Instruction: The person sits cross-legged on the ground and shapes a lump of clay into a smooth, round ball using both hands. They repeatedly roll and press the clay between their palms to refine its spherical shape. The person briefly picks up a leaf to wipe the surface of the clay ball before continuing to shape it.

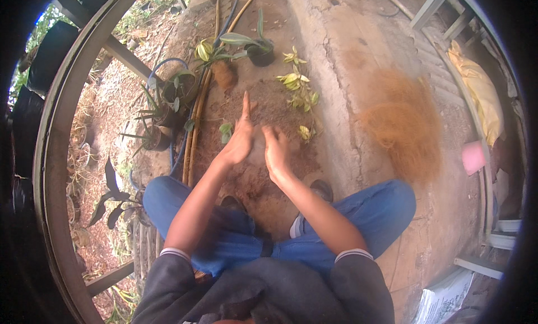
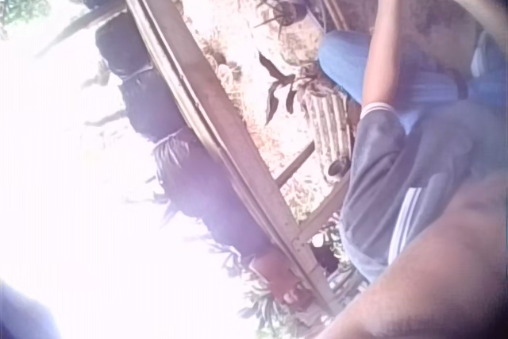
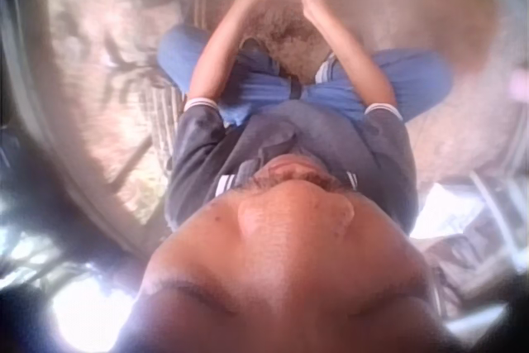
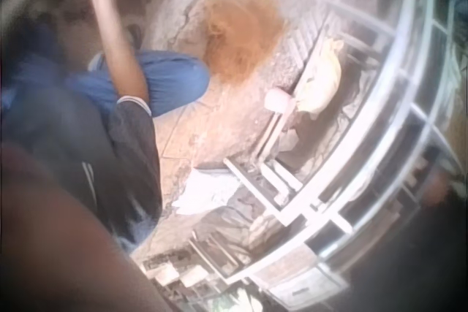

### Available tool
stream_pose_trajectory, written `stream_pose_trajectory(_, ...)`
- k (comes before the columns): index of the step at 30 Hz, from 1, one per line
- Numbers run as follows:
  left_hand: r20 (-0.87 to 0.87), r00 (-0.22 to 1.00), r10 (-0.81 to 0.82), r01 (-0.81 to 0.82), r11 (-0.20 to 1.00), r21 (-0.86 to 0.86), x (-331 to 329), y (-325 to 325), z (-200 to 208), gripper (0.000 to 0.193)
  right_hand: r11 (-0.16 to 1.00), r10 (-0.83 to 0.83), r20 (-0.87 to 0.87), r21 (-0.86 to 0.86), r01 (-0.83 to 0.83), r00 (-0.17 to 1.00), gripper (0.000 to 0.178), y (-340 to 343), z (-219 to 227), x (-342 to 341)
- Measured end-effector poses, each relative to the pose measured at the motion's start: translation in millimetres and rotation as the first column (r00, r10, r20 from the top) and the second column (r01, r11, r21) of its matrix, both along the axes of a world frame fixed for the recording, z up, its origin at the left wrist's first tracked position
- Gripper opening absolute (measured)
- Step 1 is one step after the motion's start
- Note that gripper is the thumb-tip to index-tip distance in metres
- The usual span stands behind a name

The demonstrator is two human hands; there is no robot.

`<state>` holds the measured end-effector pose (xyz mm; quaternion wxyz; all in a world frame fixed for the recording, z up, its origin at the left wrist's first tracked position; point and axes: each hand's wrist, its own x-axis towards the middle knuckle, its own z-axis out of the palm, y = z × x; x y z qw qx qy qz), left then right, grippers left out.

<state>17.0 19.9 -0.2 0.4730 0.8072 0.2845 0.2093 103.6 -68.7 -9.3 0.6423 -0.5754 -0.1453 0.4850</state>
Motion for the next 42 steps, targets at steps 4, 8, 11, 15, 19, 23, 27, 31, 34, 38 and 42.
stream_pose_trajectory(4, 0.239, 0.929, 0.283, -0.057, 0.747, -0.662, -7, 1, 7, 0.099, 0.984, 0.172, -0.146, -0.025, -0.178, 0.974, 0.055, 7, 26, 4)
stream_pose_trajectory(8, 0.320, 0.798, 0.510, 0.011, 0.519, -0.855, -10, -6, 37, 0.105, 0.949, 0.258, -0.017, 0.191, -0.250, 0.966, 0.079, 3, 43, 12)
stream_pose_trajectory(11, 0.339, 0.833, 0.438, -0.092, 0.713, -0.695, -6, -22, 38, 0.098, 0.953, 0.113, 0.061, 0.277, -0.126, 0.992, 0.067, 1, 30, 3)
stream_pose_trajectory(15, 0.394, 0.741, 0.545, -0.315, 0.799, -0.512, -4, -16, 28, 0.096, 0.961, -0.048, -0.269, 0.249, 0.118, 0.962, 0.057, 5, 30, -11)
stream_pose_trajectory(19, 0.483, 0.715, 0.506, -0.016, 0.702, -0.712, -7, -19, 35, 0.092, 0.939, 0.058, -0.067, 0.343, -0.032, 0.996, 0.053, 1, 43, -8)
stream_pose_trajectory(23, 0.490, 0.640, 0.593, -0.118, 0.706, -0.699, 0, -20, 34, 0.091, 0.897, 0.014, 0.065, 0.441, -0.042, 0.998, 0.041, 5, 45, -1)
stream_pose_trajectory(27, 0.447, 0.560, 0.697, -0.224, 0.647, -0.729, 1, -14, 26, 0.093, 0.935, -0.116, 0.218, 0.353, 0.033, 0.969, 0.033, 1, 30, -20)
stream_pose_trajectory(31, 0.194, 0.650, 0.735, -0.101, 0.336, -0.936, -9, -1, 23, 0.097, 0.916, -0.037, 0.232, 0.398, -0.060, 0.972, 0.029, 4, 44, -7)
stream_pose_trajectory(34, 0.161, 0.751, 0.641, -0.039, 0.286, -0.957, -8, -19, 34, 0.099, 0.875, 0.078, 0.093, 0.471, -0.113, 0.993, 0.032, 9, 31, 7)
stream_pose_trajectory(38, 0.264, 0.675, 0.689, -0.258, 0.555, -0.791, -5, -3, 7, 0.097, 0.938, 0.139, -0.104, 0.332, -0.098, 0.985, 0.035, 6, 33, 5)
stream_pose_trajectory(42, 0.409, 0.766, 0.495, 0.185, 0.440, -0.879, -11, -4, 37, 0.101, 0.929, 0.000, 0.048, 0.370, -0.018, 0.999, 0.038, 3, 50, -1)
